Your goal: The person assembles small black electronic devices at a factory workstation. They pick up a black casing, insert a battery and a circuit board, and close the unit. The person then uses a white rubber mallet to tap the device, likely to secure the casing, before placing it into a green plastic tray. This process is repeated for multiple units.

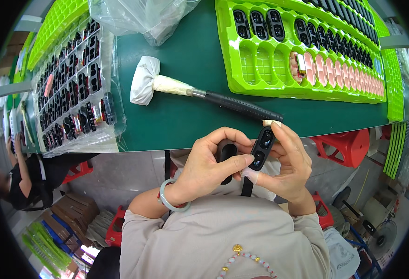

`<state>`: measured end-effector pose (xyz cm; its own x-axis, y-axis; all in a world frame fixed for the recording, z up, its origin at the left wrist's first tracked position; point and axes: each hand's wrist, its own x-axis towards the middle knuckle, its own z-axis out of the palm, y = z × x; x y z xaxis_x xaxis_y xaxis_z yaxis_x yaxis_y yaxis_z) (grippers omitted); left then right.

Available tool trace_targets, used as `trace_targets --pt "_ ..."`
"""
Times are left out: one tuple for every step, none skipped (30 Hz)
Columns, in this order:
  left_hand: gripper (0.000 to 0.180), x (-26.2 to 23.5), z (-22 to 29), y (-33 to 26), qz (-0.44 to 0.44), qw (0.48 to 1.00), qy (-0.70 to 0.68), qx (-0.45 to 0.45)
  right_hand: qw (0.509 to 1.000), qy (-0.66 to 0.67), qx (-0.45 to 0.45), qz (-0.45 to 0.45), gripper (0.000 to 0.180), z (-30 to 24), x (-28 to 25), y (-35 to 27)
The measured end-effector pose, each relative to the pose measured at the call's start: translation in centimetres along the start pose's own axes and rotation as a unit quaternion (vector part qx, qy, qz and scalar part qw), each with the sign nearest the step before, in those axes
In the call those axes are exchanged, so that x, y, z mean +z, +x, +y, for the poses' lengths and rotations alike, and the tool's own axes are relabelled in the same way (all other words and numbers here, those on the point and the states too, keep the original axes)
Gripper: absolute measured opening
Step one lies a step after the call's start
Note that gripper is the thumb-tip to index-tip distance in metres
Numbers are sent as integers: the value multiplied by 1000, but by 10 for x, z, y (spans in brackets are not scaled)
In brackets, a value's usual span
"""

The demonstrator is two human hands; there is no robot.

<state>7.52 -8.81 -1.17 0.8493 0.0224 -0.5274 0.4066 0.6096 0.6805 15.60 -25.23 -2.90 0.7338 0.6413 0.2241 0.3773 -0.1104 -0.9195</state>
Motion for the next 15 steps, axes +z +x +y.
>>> trace_targets --pt "23 0 -1 0 1 1000 -1 2 1000 0 -1 1 72 0 0 0" --pt "23 0 -2 1 1 1000 -2 4 1000 0 -3 1 72 0 1 1" --pt "23 0 -2 1 2 1000 -4 5 1000 0 -4 2 72 0 1 1" --pt "23 0 -2 1 3 1000 -6 5 1000 0 -4 2 72 1 1 1" --pt "23 0 -1 1 3 1000 -8 6 1000 1 -4 2 72 1 1 1" --pt "23 0 -1 1 3 1000 -9 2 1000 1 -3 3 72 2 1 1" --pt "23 -1 -1 2 2 1000 -9 -2 1000 4 -5 5 72 2 2 2" --pt "23 -1 0 2 2 1000 -10 -6 1000 6 -6 7 72 2 2 2" --pt "23 -1 0 2 1 1000 -8 -7 1000 9 -7 9 72 2 2 2" --pt "23 -1 1 2 1 1000 -5 -8 1000 7 -6 9 72 2 2 2" --pt "23 -2 1 3 0 1000 -3 -9 1000 5 -6 8 72 3 2 3" --pt "23 -1 1 3 1 1000 -4 -8 1000 3 -6 8 72 3 2 3" --pt "23 -1 0 4 2 1000 -5 -6 1000 2 -6 8 71 3 1 3" --pt "22 -1 0 5 3 1000 -7 -5 1000 0 -5 9 71 3 1 4" --pt "22 -1 0 5 3 1000 -7 -7 1000 -1 -5 8 71 3 1 4"
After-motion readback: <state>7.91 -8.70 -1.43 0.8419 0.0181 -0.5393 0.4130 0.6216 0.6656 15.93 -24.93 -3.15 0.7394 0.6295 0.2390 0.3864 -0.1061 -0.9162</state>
